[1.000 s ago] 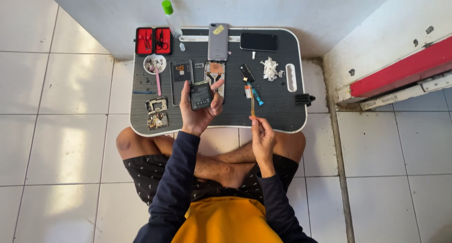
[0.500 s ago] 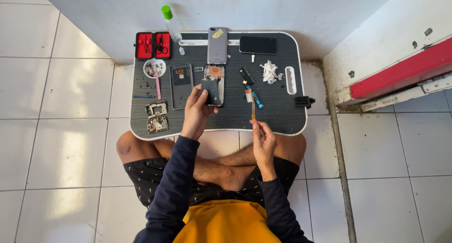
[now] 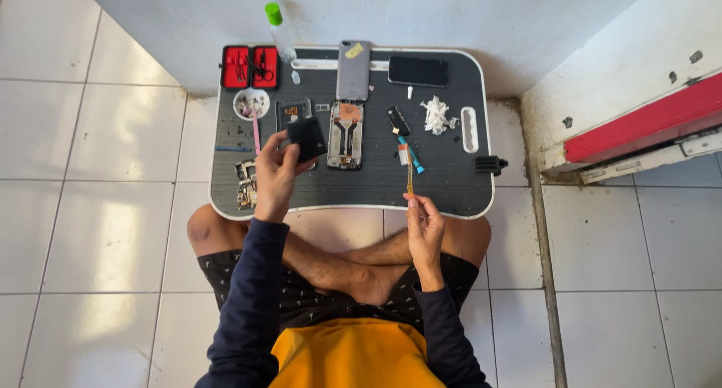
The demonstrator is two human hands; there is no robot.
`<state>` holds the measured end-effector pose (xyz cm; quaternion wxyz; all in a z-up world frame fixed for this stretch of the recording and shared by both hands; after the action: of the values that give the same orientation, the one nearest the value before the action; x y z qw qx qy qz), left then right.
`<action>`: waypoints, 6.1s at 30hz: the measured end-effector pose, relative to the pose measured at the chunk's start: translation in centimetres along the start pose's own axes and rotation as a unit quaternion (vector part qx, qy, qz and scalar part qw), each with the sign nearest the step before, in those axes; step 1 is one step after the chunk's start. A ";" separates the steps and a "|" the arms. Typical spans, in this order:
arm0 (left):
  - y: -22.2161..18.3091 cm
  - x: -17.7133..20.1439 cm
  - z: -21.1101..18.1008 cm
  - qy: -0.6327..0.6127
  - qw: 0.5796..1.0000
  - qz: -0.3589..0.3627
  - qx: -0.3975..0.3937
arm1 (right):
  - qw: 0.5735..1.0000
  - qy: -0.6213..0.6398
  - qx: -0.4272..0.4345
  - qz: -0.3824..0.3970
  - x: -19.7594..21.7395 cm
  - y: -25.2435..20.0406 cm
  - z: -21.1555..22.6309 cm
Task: Cleaning and inspecting internal smartphone components using a brush and a small tool on a repair bench.
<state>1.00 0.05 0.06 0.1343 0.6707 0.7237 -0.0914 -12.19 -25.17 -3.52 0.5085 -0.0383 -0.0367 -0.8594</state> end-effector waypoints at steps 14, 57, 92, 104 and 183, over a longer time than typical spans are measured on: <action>-2.1 7.9 2.2 0.277 0.954 -0.113 -0.028 | 1.000 0.001 0.019 0.011 0.2 0.9 -1.2; 3.7 -9.5 7.2 0.668 0.739 -0.084 -0.023 | 0.999 0.040 0.002 -0.001 0.3 -0.6 -1.2; 2.2 -7.2 7.7 -0.224 0.955 0.146 0.128 | 0.958 -0.189 0.204 0.073 1.4 5.2 3.8; 3.4 -6.1 11.9 -0.255 0.950 0.134 0.120 | 0.887 -0.294 0.330 0.134 -0.9 9.2 2.4; 3.7 -6.0 14.2 -0.321 0.947 0.019 0.010 | 0.926 -0.288 0.244 -0.036 -2.4 0.1 1.4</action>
<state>6.09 -9.74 -11.32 0.3545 0.6211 0.6283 -0.3064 -10.87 -22.97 -2.41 0.4383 -0.1573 -0.3910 -0.7939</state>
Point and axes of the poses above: each hand's wrist, its own y-axis towards the middle knuckle, its own x-axis out of the back of the hand, z = x × y, the point moved 1 cm from there along y, towards the middle knuckle, and after that the axes turned 2 degrees about -z, right-handed, at the moved point
